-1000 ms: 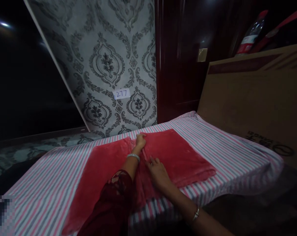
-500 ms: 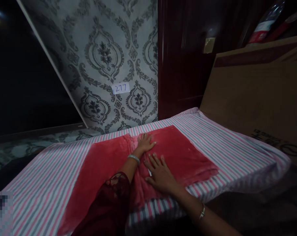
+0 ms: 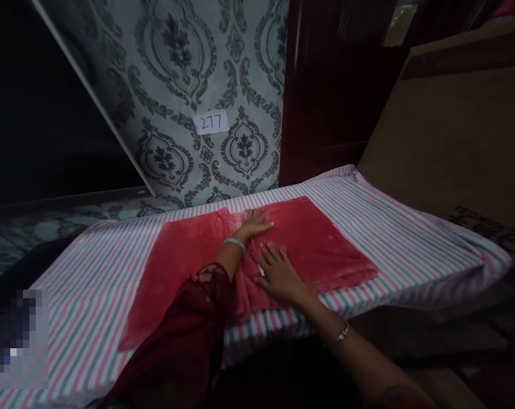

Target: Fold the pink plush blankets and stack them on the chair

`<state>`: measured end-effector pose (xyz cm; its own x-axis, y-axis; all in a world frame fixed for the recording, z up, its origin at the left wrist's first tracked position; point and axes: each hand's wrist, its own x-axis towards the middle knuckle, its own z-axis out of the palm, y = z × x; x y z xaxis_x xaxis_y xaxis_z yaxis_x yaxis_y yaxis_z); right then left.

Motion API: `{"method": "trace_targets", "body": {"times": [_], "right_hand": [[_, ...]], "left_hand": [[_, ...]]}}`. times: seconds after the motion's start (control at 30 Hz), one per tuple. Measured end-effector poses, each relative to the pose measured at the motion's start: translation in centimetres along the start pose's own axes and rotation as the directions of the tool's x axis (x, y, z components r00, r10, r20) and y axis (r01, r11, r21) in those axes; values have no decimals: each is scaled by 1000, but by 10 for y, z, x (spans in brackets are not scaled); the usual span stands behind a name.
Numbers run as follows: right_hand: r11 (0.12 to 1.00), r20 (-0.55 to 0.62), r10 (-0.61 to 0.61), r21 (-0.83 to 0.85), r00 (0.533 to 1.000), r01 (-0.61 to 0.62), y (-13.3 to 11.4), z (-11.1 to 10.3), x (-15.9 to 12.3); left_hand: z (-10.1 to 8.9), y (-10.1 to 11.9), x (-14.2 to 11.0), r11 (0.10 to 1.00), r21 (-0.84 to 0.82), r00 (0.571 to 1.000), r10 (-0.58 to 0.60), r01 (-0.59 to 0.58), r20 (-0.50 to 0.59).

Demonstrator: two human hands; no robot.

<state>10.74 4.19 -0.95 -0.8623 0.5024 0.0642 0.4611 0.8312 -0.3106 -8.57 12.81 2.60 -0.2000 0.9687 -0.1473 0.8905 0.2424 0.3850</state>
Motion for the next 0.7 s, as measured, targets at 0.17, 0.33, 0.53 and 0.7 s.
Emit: {"method": "trace_targets", "body": {"times": [0.17,0.33,0.53,0.7], "right_hand": [[998,-63,21,57,998,-17,2,0,-1],[976,-229,48,219,972,4,11,6,0],[916,-372,95,396,923,65,20,12,0],[921,-371,103,386,923,53,18,11,0]], "left_hand": [[-33,-4,-28,988,-102,992,121,-116,35],[-34,-32,-97,973,-134,983,184,-186,-28],[1,-43,-170,963,-83,962,248,-258,-112],[33,-10,-201,944,34,938,330,-329,-107]]}}
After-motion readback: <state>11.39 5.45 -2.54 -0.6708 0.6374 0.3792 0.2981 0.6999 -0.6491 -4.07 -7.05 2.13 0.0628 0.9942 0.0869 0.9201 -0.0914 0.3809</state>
